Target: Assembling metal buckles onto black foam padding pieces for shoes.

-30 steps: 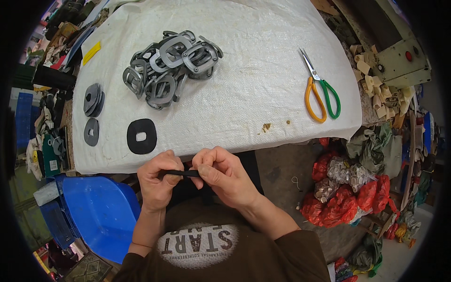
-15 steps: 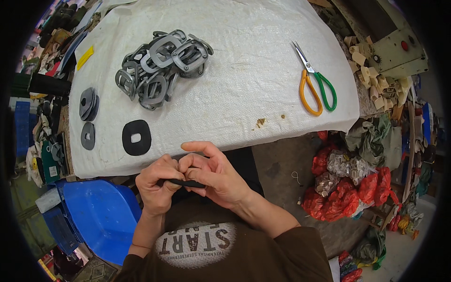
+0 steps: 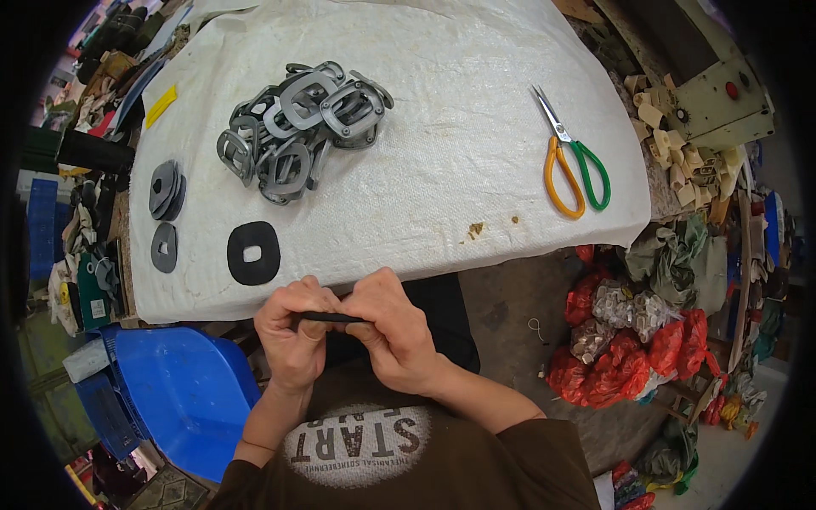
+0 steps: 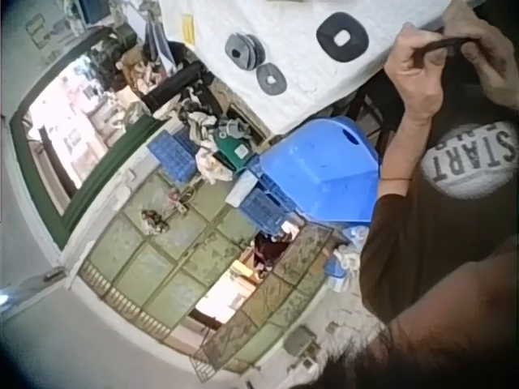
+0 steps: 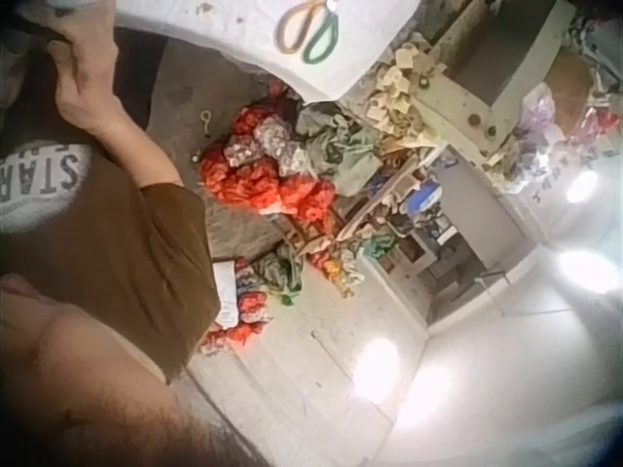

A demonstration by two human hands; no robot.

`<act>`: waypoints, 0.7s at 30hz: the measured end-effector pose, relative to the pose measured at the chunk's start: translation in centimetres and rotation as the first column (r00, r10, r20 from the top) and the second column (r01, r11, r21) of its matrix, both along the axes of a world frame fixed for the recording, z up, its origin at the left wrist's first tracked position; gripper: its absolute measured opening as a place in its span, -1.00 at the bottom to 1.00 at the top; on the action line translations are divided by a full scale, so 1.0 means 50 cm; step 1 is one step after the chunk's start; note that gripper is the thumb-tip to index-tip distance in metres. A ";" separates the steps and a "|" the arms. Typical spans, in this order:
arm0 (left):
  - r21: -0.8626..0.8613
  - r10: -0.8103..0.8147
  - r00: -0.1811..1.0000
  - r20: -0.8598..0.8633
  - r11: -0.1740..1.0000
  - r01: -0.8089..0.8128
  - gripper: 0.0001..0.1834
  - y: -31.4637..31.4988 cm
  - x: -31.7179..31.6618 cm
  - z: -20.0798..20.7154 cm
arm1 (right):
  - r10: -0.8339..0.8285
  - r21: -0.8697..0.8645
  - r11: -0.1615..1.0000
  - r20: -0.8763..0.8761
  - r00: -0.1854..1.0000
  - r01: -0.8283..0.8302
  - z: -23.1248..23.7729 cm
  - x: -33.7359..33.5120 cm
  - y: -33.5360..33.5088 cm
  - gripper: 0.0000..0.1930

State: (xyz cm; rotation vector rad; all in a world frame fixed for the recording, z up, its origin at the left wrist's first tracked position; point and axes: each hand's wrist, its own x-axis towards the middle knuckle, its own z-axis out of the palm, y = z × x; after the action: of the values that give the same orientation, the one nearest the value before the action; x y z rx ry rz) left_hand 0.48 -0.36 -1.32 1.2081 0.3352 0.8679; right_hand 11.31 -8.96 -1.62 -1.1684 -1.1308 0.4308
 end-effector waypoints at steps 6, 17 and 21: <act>-0.002 0.019 0.997 -0.075 1.000 -0.019 -0.85 -0.004 -0.006 -0.011 | -0.025 -0.142 0.989 0.037 0.999 0.030 -0.001 0.010 -0.004 -0.91; -0.688 -0.529 0.845 -0.081 0.643 0.337 -0.66 0.019 -0.015 0.042 | -0.116 0.047 0.993 0.563 0.818 0.109 0.000 0.035 -0.001 -0.69; -0.655 -0.269 0.961 -0.069 0.738 0.160 -0.74 0.009 -0.011 0.033 | 0.076 -0.202 0.979 0.327 0.942 -0.009 0.008 0.040 -0.011 -0.62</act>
State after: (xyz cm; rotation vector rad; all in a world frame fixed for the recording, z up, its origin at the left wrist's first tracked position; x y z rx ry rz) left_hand -0.07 0.10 0.33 0.6418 0.5604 0.3857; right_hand 13.29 -9.49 -1.22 -1.4315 -1.4336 0.3936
